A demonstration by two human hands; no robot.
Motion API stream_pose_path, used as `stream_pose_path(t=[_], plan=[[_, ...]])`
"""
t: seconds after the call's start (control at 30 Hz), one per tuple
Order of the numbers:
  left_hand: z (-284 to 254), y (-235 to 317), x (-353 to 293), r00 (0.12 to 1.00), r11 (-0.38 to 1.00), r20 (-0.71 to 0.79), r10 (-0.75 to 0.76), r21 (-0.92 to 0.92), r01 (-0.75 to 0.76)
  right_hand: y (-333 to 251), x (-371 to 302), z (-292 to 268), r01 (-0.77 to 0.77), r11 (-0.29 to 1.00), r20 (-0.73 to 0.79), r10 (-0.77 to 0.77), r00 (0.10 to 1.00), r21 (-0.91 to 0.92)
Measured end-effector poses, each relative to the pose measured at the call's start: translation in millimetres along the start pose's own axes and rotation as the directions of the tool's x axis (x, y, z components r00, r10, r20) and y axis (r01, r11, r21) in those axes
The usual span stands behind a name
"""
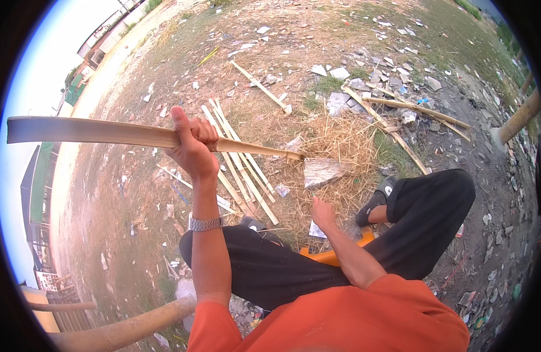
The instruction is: The person sits on a small stool outdoors and uses a green utility knife to shave the surface of a long, thin bamboo stick. They hold the stick with their left hand and scrape along its length with the knife in their right hand, removing the outer layer.
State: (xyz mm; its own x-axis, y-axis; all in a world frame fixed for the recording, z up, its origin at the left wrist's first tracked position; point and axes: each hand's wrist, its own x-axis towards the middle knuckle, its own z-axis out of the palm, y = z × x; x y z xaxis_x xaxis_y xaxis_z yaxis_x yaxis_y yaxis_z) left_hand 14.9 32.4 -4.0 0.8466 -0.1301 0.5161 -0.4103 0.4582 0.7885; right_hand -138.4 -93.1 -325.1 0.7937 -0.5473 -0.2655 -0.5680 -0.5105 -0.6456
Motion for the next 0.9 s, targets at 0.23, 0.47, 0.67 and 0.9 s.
stream_pose_path(t=[0.23,0.47,0.67,0.9], plan=[[9,-10,15,0.999,0.998,-0.002,0.036,-0.052,-0.036,-155,15,-62,0.262,0.859,-0.209,-0.186,0.96,0.439],[13,-10,8,0.998,0.999,0.053,0.041,-0.021,-0.04,-162,20,-52,0.237,0.916,-0.187,-0.183,0.965,0.325],[2,-10,14,0.998,0.999,0.049,0.037,-0.003,-0.037,-41,20,-2,-0.126,0.983,0.009,0.126,0.992,0.136],[16,-9,6,0.996,1.0,0.09,0.025,0.008,-0.026,-123,11,-40,0.134,0.889,-0.134,-0.083,0.988,0.439]])
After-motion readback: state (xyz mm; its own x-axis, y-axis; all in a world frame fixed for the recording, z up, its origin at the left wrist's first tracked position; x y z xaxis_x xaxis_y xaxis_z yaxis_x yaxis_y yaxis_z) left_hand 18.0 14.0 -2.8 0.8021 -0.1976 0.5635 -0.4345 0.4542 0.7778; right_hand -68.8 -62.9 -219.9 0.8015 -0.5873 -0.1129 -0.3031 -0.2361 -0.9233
